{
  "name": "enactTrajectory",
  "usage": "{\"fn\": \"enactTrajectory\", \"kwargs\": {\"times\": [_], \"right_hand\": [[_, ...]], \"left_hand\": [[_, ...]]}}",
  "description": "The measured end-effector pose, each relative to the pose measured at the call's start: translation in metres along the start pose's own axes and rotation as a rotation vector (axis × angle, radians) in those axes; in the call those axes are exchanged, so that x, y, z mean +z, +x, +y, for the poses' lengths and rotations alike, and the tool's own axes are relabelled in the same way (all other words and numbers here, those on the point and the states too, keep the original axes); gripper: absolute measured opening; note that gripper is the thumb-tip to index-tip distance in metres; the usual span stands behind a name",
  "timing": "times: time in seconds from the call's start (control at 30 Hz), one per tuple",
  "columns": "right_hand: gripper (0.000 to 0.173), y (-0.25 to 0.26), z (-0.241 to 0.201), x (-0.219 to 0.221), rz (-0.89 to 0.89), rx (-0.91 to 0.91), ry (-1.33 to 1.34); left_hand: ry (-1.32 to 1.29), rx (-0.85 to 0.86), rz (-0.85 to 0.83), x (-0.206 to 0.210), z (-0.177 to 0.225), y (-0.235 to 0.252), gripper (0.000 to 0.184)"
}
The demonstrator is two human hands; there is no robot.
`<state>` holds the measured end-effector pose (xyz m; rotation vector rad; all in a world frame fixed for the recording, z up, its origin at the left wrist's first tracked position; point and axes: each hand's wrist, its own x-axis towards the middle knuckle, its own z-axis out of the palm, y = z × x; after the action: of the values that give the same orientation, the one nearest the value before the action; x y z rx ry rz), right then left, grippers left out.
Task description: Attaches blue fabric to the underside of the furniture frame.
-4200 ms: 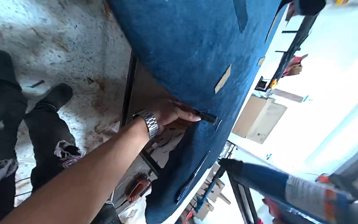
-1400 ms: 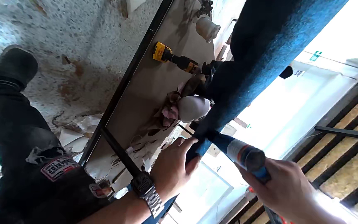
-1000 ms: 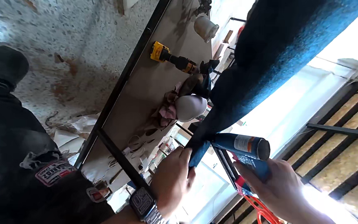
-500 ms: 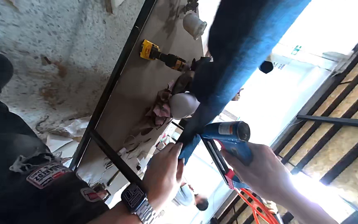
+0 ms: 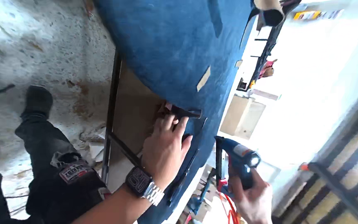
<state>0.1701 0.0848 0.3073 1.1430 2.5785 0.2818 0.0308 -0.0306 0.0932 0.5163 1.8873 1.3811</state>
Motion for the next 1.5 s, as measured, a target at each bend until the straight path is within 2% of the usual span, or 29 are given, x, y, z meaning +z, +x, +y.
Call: {"fn": "enactTrajectory", "kwargs": {"times": [0.1,0.2,0.3,0.37,0.47,0.57,0.77,0.83,0.93,1.03,1.1,1.2,1.3,1.37,1.5], "right_hand": [[0.052,-0.017,0.058,0.057,0.155,-0.151,-0.152],[0.055,-0.024,0.101,0.105,0.185,-0.205,-0.134],[0.058,-0.033,0.112,0.136,0.145,-0.128,-0.046],[0.060,-0.039,0.107,0.137,0.077,-0.044,0.044],[0.062,-0.052,0.086,0.128,0.104,0.064,0.172],[0.063,-0.070,0.066,0.129,0.173,0.141,0.258],[0.064,-0.094,0.028,0.133,0.253,0.226,0.436],[0.054,-0.091,0.001,0.124,0.311,0.230,0.572],[0.034,-0.071,-0.061,0.104,0.279,0.146,0.846],[0.027,-0.053,-0.117,0.100,0.296,0.105,1.039],[0.026,-0.052,-0.139,0.100,0.304,0.113,1.111],[0.026,-0.064,-0.159,0.101,0.275,0.149,1.205],[0.026,-0.074,-0.174,0.105,0.230,0.157,1.284],[0.025,-0.077,-0.185,0.107,0.201,0.178,1.342],[0.025,-0.081,-0.207,0.106,0.153,0.235,1.474]], "left_hand": [[0.155,0.060,0.190,0.005,0.015,0.021,0.044],[0.218,0.086,0.332,0.015,0.021,0.029,0.042],[0.213,0.074,0.432,0.017,0.021,0.031,0.028],[0.190,0.038,0.414,0.013,0.018,0.030,0.023],[0.161,-0.006,0.330,0.007,0.015,0.033,0.022],[0.149,0.034,0.297,0.003,0.015,0.032,0.020],[0.116,0.025,0.332,0.006,0.002,-0.001,0.014],[-0.003,-0.013,0.298,0.008,-0.004,-0.015,0.015],[-0.138,-0.108,0.207,0.001,0.006,-0.018,0.035],[0.034,-0.185,0.351,0.009,0.021,-0.001,0.035],[0.122,-0.139,0.372,0.013,0.014,0.001,0.035],[-0.059,0.032,0.307,0.012,-0.013,-0.004,0.027],[-0.286,0.057,0.215,0.014,-0.032,0.000,0.027],[-0.448,-0.037,0.119,0.014,-0.041,0.001,0.023],[-0.876,-0.405,-0.176,0.011,-0.048,0.009,0.028]]}}
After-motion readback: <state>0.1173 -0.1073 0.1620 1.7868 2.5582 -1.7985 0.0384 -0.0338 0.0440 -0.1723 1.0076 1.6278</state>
